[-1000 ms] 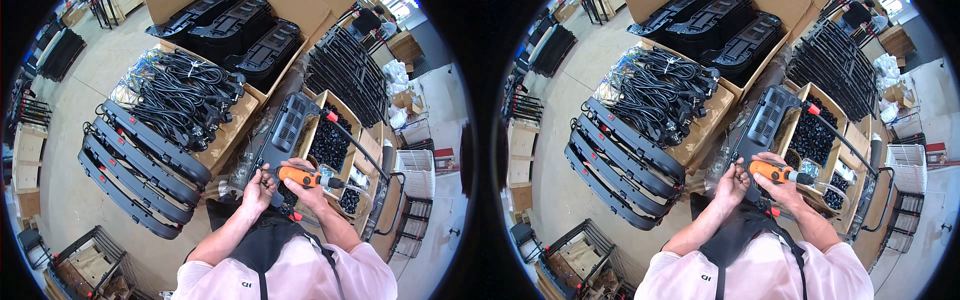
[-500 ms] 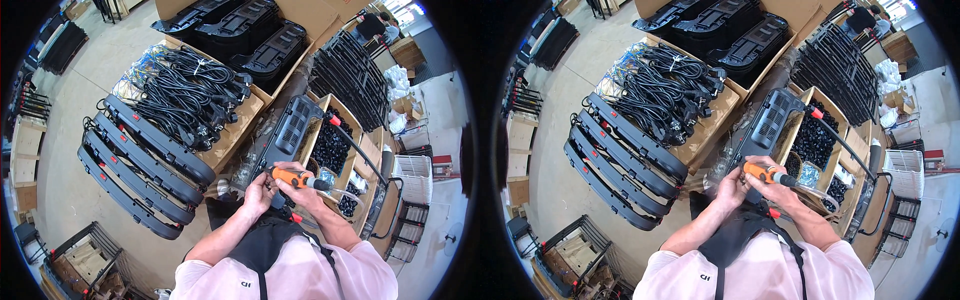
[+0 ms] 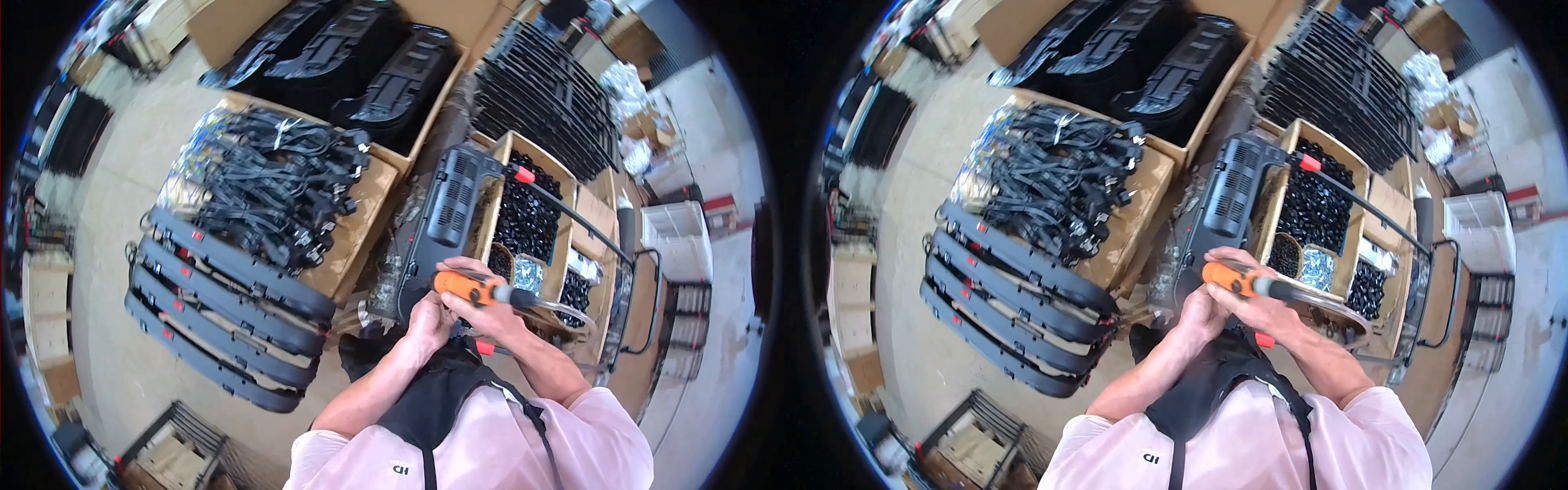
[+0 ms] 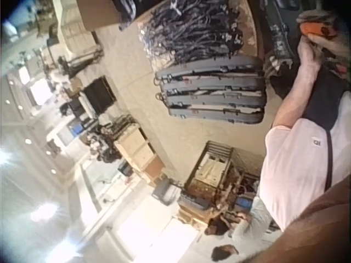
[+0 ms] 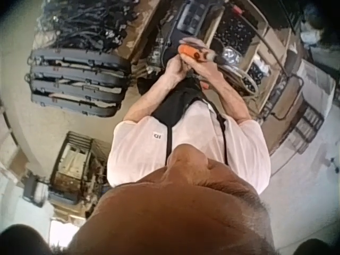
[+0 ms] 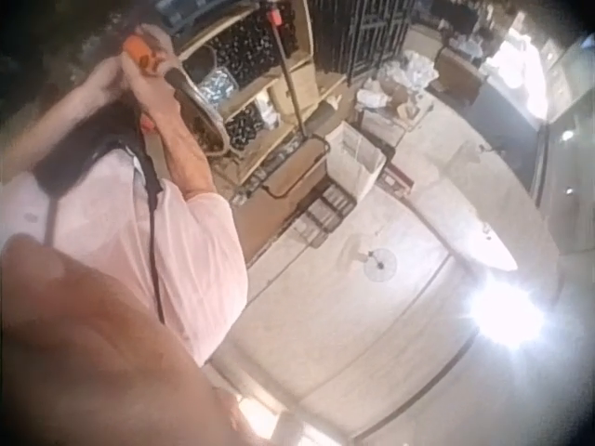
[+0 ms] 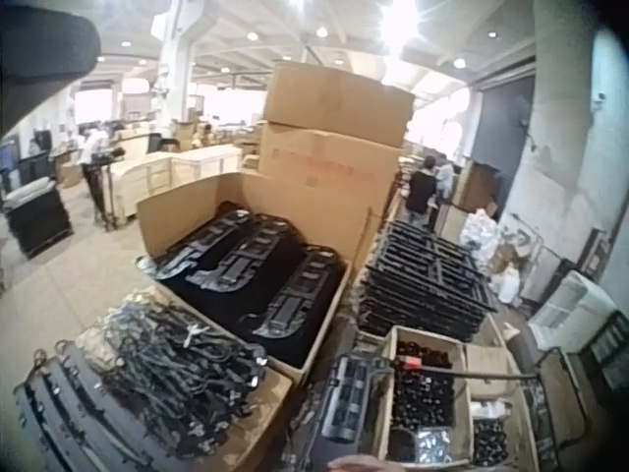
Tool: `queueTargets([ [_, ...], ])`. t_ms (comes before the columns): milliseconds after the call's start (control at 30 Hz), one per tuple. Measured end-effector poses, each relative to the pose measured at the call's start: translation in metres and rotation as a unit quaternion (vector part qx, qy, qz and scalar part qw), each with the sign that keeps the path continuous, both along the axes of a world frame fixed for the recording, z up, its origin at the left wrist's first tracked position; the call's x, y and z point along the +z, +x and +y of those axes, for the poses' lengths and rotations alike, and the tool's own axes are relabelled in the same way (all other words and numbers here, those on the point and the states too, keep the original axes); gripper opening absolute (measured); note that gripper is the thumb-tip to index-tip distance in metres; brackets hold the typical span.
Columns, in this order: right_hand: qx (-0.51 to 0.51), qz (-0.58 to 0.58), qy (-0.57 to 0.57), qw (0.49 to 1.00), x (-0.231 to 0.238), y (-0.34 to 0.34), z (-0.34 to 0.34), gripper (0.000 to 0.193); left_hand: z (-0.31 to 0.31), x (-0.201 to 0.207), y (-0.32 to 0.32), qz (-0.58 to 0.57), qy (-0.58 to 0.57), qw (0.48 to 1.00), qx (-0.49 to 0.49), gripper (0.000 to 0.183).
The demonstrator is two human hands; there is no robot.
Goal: The person is assembling plastic parts using an electric screwdriver in a manufacturing warehouse.
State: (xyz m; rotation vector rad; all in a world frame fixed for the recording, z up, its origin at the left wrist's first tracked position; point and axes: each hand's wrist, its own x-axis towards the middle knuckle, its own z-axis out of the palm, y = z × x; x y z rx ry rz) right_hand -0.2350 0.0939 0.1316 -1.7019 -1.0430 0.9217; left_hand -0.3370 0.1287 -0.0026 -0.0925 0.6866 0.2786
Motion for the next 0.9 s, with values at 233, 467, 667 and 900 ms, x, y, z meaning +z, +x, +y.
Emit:
queueTargets([
  [233,-0.303,0.062,0.105,0.945,0.043,0.050,-0.123,0.059,-0.008,0.008,0.071,-0.063,0.099,0.989,-0.085,0.047],
  [467,-0.476,0.144,0.159,0.853,0.043,0.048,-0.276,0.063,-0.027,-0.005,0.146,0.001,0.418,0.886,-0.202,0.058],
  [667,-0.582,0.229,0.104,0.773,-0.027,0.032,-0.401,0.054,-0.063,0.013,0.125,0.090,0.738,0.560,-0.365,0.039],
  [900,-0.670,0.492,0.126,0.541,-0.289,0.058,-0.449,0.032,-0.130,0.040,0.100,0.170,0.746,0.215,-0.607,0.057],
])
